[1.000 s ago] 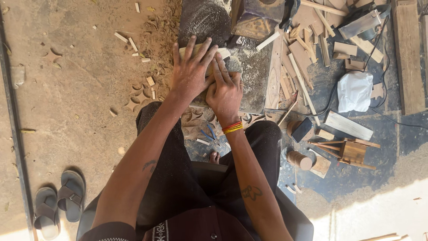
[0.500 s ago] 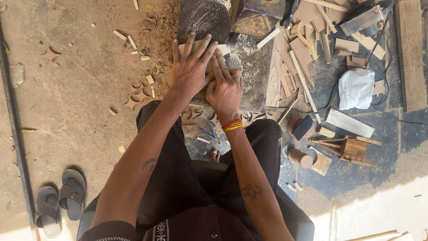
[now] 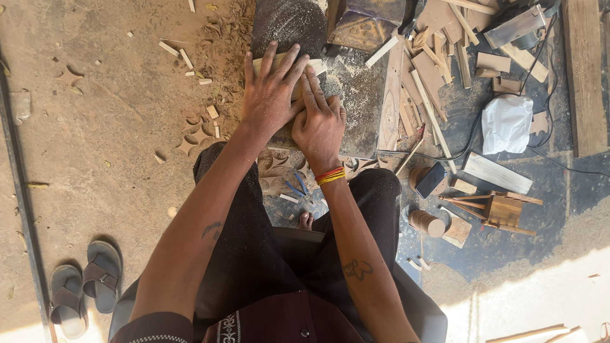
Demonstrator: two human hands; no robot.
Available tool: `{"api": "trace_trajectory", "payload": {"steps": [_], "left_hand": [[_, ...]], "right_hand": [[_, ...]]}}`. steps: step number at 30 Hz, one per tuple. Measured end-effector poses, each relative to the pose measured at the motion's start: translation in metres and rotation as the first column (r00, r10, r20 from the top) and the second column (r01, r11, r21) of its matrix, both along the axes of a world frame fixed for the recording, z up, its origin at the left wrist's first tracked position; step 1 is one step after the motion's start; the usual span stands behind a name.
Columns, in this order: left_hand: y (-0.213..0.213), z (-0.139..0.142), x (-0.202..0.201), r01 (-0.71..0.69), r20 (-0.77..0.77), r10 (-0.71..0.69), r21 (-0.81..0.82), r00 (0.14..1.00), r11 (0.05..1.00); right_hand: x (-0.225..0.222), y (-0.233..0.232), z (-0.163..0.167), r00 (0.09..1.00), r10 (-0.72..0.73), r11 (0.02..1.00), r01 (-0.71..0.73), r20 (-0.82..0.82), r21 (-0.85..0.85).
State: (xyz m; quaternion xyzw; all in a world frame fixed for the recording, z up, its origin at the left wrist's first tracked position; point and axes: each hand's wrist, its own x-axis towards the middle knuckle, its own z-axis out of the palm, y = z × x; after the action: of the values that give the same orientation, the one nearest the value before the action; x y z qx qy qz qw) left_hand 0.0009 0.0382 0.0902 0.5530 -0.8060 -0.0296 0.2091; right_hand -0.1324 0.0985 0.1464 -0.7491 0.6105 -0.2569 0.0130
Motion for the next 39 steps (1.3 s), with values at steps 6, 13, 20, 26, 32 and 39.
{"api": "trace_trajectory", "payload": {"steps": [6, 13, 20, 26, 32, 39], "left_hand": [[-0.003, -0.004, 0.001, 0.007, -0.004, -0.007, 0.000, 1.000, 1.000], [-0.005, -0.004, -0.001, -0.026, 0.082, 0.029, -0.036, 0.996, 0.999], [-0.007, -0.005, -0.001, -0.013, 0.030, 0.011, 0.060, 0.999, 0.998], [-0.009, -0.009, -0.002, -0.019, 0.050, 0.017, 0.059, 0.999, 0.998], [-0.017, -0.005, -0.004, -0.046, 0.100, 0.032, 0.145, 0.994, 0.988], [0.026, 0.008, -0.023, -0.215, 0.213, 0.215, -0.021, 0.953, 0.976]], "right_hand": [[-0.002, -0.002, -0.006, 1.000, 0.001, 1.000, -0.001, -0.016, -0.014], [-0.001, -0.007, -0.009, 1.000, -0.001, 0.999, 0.001, -0.014, -0.038], [0.000, -0.006, -0.009, 0.999, -0.024, 1.000, 0.024, -0.045, -0.002], [0.000, -0.006, -0.009, 0.997, -0.021, 0.999, 0.018, -0.069, -0.048], [0.001, -0.010, -0.013, 1.000, -0.024, 0.999, 0.024, -0.004, -0.035], [-0.007, 0.000, -0.026, 1.000, -0.021, 0.999, 0.021, 0.007, -0.042]]}}
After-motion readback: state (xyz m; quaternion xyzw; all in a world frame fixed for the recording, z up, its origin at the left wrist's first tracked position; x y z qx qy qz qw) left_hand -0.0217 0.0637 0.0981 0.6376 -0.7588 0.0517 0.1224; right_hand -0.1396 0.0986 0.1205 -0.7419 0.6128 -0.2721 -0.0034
